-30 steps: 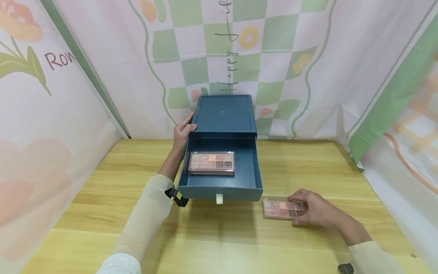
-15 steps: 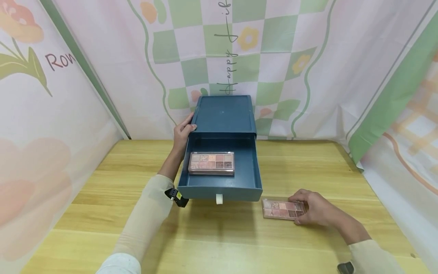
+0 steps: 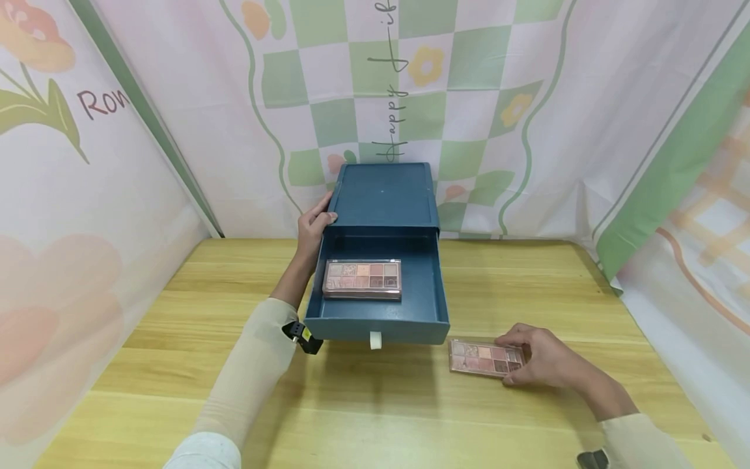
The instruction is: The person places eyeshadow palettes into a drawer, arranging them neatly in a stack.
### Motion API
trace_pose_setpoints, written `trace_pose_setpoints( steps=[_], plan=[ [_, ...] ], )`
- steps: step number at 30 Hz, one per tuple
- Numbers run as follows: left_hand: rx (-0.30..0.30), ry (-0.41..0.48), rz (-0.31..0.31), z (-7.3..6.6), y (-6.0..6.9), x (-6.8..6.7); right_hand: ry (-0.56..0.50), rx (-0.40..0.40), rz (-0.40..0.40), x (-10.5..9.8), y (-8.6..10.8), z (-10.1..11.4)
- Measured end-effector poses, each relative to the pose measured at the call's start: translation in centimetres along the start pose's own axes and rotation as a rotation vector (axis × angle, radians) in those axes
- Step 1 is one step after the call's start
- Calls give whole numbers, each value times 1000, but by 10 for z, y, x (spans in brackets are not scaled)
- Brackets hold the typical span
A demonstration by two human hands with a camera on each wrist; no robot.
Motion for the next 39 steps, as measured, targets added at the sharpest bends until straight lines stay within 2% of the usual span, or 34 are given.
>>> trace_pose_setpoints(
  steps=[10,18,27,33,39],
  plan=[
    [2,19,-3,0,0,0,24,-37,-62,-8,-3,7],
    [2,8,-11,-1,-1,0,-5,-110,-105,-30,-6,18],
    [1,7,-11,-1,0,0,-2,-137,-140,-53,-9,31],
    [2,4,-10,-1,1,0,30,-118,-140,-70,-12,41],
    [9,-1,-12,0,0,0,20,-194,-174,-88,-17,50]
  ],
)
Point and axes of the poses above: each hand's wrist, its own y-axis away from the middle knuckle, its own x-axis out of the palm, z = x × y, the point moved 1 cm from there along -y, towards the middle knuckle, and after that the axes turned 7 degrees about -z, right-handed, at the moved point
